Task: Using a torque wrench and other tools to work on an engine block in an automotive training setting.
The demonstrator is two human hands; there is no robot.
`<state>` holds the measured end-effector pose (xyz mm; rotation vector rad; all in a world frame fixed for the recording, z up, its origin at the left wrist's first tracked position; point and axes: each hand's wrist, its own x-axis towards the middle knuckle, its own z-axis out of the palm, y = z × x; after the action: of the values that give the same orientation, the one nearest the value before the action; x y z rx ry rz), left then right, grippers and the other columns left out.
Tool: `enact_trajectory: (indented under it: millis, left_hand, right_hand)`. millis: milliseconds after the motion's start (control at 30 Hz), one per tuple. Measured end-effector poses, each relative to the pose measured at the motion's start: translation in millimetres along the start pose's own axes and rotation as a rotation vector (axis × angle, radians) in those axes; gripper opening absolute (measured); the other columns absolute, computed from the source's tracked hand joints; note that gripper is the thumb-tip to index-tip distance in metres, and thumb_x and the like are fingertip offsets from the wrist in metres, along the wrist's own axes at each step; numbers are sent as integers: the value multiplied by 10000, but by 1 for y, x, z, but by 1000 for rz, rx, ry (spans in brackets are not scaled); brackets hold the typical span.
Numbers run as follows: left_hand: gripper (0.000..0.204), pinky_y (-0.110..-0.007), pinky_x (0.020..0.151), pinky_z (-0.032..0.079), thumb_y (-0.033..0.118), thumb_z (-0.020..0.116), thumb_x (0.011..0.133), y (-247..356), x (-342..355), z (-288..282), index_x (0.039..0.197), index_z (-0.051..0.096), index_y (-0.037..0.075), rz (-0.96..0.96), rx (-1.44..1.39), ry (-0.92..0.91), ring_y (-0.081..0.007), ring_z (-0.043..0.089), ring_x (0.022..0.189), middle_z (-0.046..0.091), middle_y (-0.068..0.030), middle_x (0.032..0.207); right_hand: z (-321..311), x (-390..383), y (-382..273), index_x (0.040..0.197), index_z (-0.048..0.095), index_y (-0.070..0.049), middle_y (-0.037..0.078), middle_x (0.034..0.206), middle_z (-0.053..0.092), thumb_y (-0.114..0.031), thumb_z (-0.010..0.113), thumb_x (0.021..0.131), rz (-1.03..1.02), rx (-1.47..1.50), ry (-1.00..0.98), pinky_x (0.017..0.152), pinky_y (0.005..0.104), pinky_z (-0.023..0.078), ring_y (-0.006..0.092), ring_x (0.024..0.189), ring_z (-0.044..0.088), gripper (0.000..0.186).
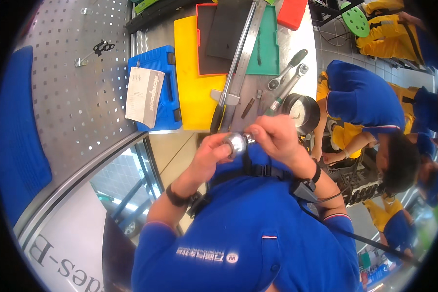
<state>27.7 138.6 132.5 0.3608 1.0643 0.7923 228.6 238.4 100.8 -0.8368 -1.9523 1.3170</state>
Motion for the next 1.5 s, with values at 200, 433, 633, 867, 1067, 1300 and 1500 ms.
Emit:
enact_trajectory:
  millis: [200, 433, 633, 867, 1067, 1300, 1500]
  left_hand:
    - [343, -214, 651, 402, 325, 643, 916, 2, -6, -5, 1055, 662, 13, 52, 86, -106, -49, 505, 748, 586, 31, 835]
    - [368, -250, 653, 443, 324, 677, 862, -25, -11, -46, 1021, 651, -7, 407, 372, -24, -86, 552, 757, 609, -10, 838]
    - [738, -322, 656, 504, 662, 667, 877, -36, -20, -66, 1184, 641, -8, 541, 73, 114, -196, 633, 782, 674, -127, 913]
    - [865, -313, 619, 412, 817, 443, 912, -25, -17, -84, 1208, 606, 21, 533, -231, -85, -153, 521, 675, 620, -101, 835]
    - [853, -340, 610, 373, 820, 427, 916, -17, -13, -88, 1183, 633, 36, 558, -306, -114, -153, 468, 637, 574, -76, 767]
    - [830, -346, 630, 385, 807, 451, 914, -7, 0, -83, 1184, 629, 43, 559, -368, -225, -173, 499, 689, 594, -91, 794]
    - [830, -347, 648, 409, 803, 449, 913, -8, -1, -72, 1183, 619, 37, 572, -317, -97, -174, 514, 708, 613, -107, 825]
  right_hand:
    - [17, -5, -8, 859, 695, 3, 117, 676, 618, -190, 583, 1007, -148, 155, 73, 534, 347, 475, 242, 556, 616, 268]
    - [4, 14, 23, 1074, 684, -27, 117, 884, 638, -151, 623, 979, 264, 60, -27, 785, 330, 488, 212, 849, 632, 168]
    - [31, 1, 104, 985, 704, -114, 78, 975, 584, -97, 700, 783, -91, -692, -293, 891, 402, 444, 270, 1003, 565, 203]
    - [46, 4, 111, 970, 685, -135, 73, 1005, 568, -145, 699, 799, -167, -868, -391, 906, 398, 426, 276, 1031, 536, 173]
    - [5, 14, 21, 1158, 497, -34, 41, 890, 631, -172, 549, 1068, 427, 543, 62, 702, 243, 451, 78, 798, 591, 173]
    - [17, 3, -23, 1195, 457, -41, 119, 977, 666, -148, 515, 1072, 185, 977, 244, 719, 265, 469, 131, 821, 627, 173]
    - [33, -3, -32, 1187, 439, -32, 148, 997, 669, -137, 502, 1074, 98, 1008, 414, 700, 286, 481, 174, 829, 660, 167]
